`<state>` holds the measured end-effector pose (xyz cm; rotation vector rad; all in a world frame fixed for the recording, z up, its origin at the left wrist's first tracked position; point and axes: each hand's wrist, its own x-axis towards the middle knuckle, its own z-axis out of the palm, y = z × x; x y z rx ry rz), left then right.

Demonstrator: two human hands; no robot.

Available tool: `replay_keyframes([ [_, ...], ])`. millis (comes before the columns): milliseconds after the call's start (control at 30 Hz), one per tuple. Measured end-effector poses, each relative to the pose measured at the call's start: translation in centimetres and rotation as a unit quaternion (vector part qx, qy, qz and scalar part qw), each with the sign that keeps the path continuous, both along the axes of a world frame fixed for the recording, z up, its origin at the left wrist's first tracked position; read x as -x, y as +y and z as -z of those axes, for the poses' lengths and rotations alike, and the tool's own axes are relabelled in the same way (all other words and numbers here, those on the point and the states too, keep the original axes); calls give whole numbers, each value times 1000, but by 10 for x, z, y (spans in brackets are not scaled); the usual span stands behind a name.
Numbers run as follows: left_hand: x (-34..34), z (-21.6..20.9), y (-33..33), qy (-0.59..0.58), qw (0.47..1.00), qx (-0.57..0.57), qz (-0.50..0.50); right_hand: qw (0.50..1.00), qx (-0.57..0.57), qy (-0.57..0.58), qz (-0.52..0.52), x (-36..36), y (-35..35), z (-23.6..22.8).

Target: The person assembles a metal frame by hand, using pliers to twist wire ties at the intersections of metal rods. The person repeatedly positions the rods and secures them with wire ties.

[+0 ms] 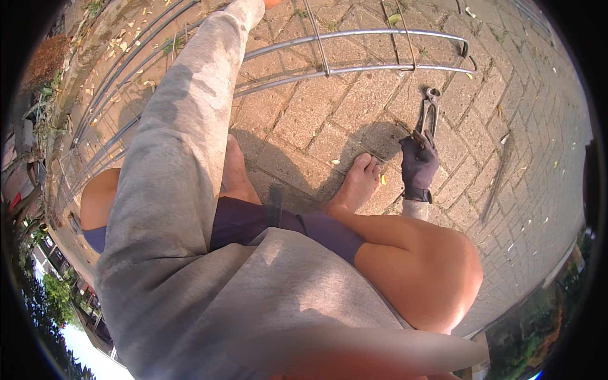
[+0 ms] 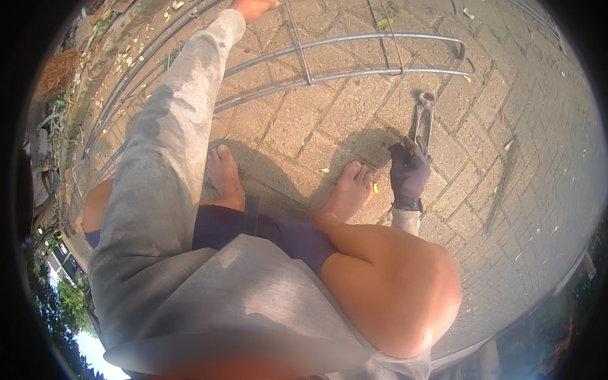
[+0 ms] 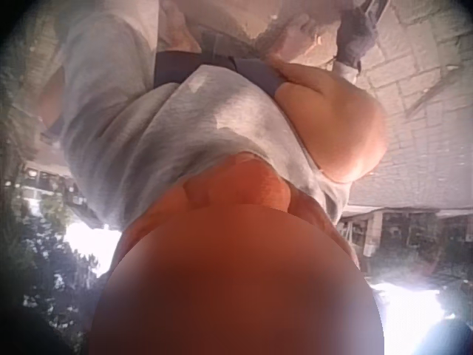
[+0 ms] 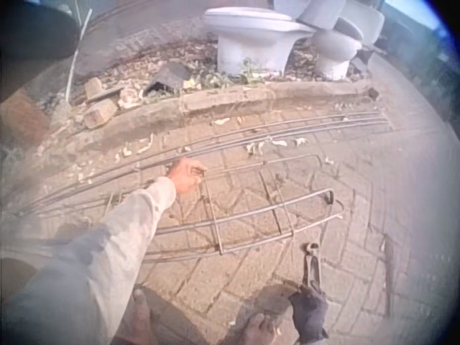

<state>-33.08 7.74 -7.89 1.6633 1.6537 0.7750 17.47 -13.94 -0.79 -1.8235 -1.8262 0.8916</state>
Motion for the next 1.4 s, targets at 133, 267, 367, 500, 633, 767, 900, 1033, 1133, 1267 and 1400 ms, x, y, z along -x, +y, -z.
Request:
replay_keyframes([
  [133,1,-14,-4,-38,999,14,35,998,52,26,-10,8,5,5],
  [267,0,-57,-14,31,997,46,44,991,-48,-35,-119,12,9,15],
  [367,12,-101,-29,40,994,42,93,988,-44,-10,-150,15,14,21],
  [500,50,-162,-56,241,967,26,80,973,-37,-6,-227,20,28,25],
  [633,112,-241,-118,380,918,19,112,953,-94,9,-288,23,49,33],
  [767,159,-315,-217,467,867,164,60,938,-114,-2,-326,25,67,36],
  [900,173,-346,-312,492,832,257,4,928,-135,-19,-346,23,78,27],
  [1033,166,-310,-342,390,866,292,-110,923,-163,-51,-345,14,72,17],
  [1133,138,-265,-325,337,881,308,-127,922,-187,-77,-331,-1,53,13],
  [1267,79,-231,-280,255,937,223,-83,929,-186,-145,-286,-30,23,4],
  [1400,31,-247,-231,219,966,135,19,954,-76,-246,-156,-42,-3,-6],
])
